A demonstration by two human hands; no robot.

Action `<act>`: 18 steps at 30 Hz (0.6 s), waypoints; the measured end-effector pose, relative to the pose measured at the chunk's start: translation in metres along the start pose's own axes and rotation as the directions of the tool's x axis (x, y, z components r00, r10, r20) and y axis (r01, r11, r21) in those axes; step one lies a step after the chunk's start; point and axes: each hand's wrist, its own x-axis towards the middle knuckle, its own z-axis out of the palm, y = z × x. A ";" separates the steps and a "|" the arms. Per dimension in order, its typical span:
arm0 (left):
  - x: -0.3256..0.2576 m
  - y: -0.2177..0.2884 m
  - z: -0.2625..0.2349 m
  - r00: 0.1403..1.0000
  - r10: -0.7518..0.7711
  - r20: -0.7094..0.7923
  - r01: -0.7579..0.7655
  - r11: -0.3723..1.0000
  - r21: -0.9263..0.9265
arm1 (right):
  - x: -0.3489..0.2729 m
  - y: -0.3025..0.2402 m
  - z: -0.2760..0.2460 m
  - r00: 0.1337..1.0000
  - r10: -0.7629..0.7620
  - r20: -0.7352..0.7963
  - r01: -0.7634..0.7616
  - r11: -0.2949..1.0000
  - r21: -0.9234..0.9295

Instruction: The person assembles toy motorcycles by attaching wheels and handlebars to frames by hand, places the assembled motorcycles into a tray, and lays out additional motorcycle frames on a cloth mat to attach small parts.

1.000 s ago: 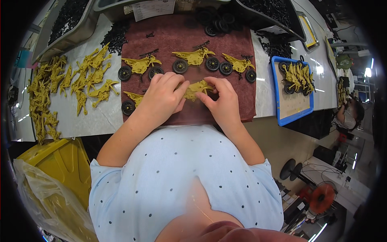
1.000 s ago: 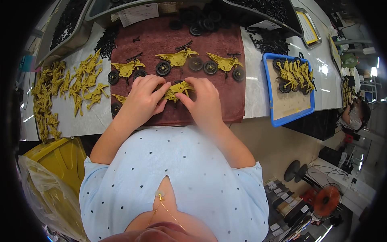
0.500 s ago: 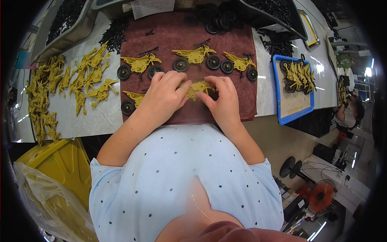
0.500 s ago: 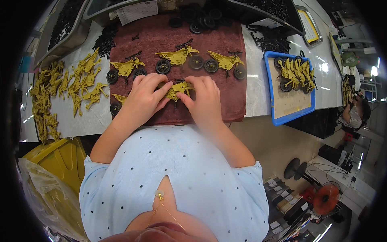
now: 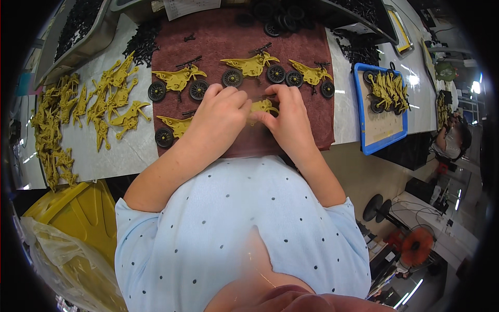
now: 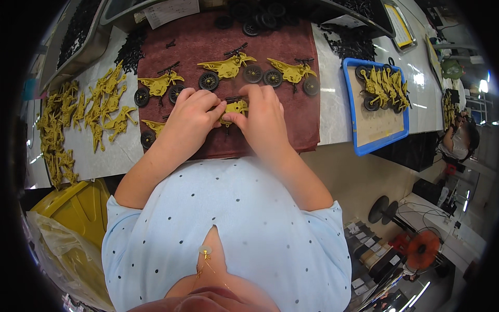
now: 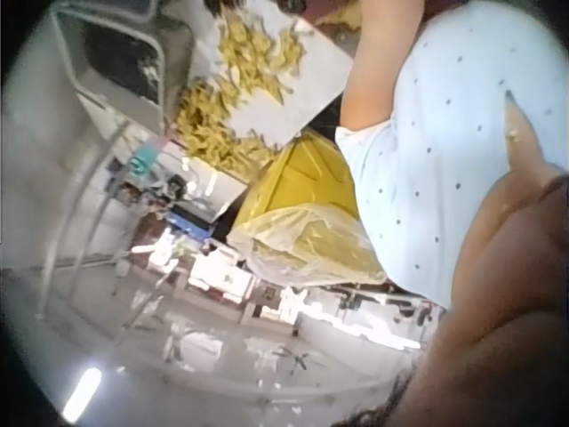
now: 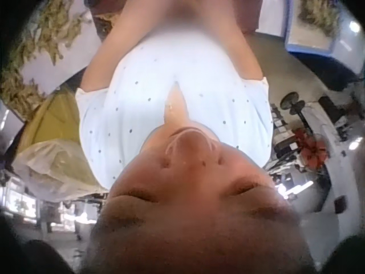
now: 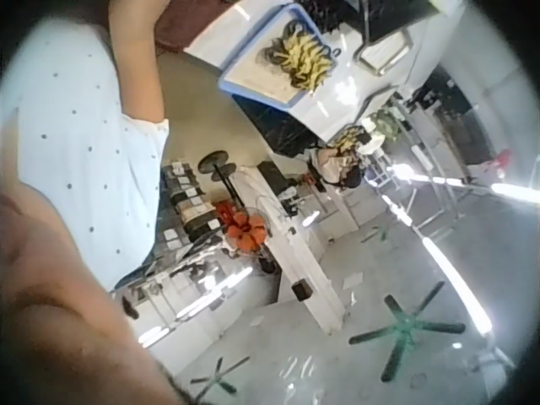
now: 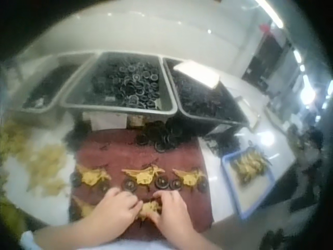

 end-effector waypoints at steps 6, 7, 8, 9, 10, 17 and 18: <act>0.004 0.005 0.004 1.000 0.007 -0.015 -0.005 0.996 0.090 | 0.006 -0.015 -0.007 0.997 -0.016 0.072 0.035 0.961 -0.275; 0.004 0.006 0.005 1.000 0.000 -0.027 0.003 0.994 0.109 | 0.006 -0.013 -0.007 0.996 -0.046 0.070 0.064 0.959 -0.275; 0.003 0.006 0.006 0.999 -0.007 -0.040 0.012 0.992 0.128 | 0.007 -0.011 -0.007 0.995 -0.077 0.069 0.093 0.957 -0.275; 0.004 0.007 0.007 0.999 -0.006 -0.032 0.010 0.993 0.121 | 0.008 -0.009 -0.007 0.995 -0.068 0.072 0.085 0.958 -0.274; 0.004 0.008 0.007 0.999 -0.016 -0.032 0.020 0.993 0.120 | 0.009 -0.006 -0.007 0.993 -0.064 0.099 0.086 0.967 -0.238; 0.009 0.008 0.005 0.999 -0.031 0.017 0.028 0.992 0.123 | 0.007 -0.016 -0.001 0.989 -0.015 0.149 0.058 0.955 -0.291; 0.010 0.007 0.006 0.999 -0.026 0.033 0.023 0.993 0.117 | 0.006 -0.015 0.002 0.989 0.001 0.150 0.042 0.957 -0.286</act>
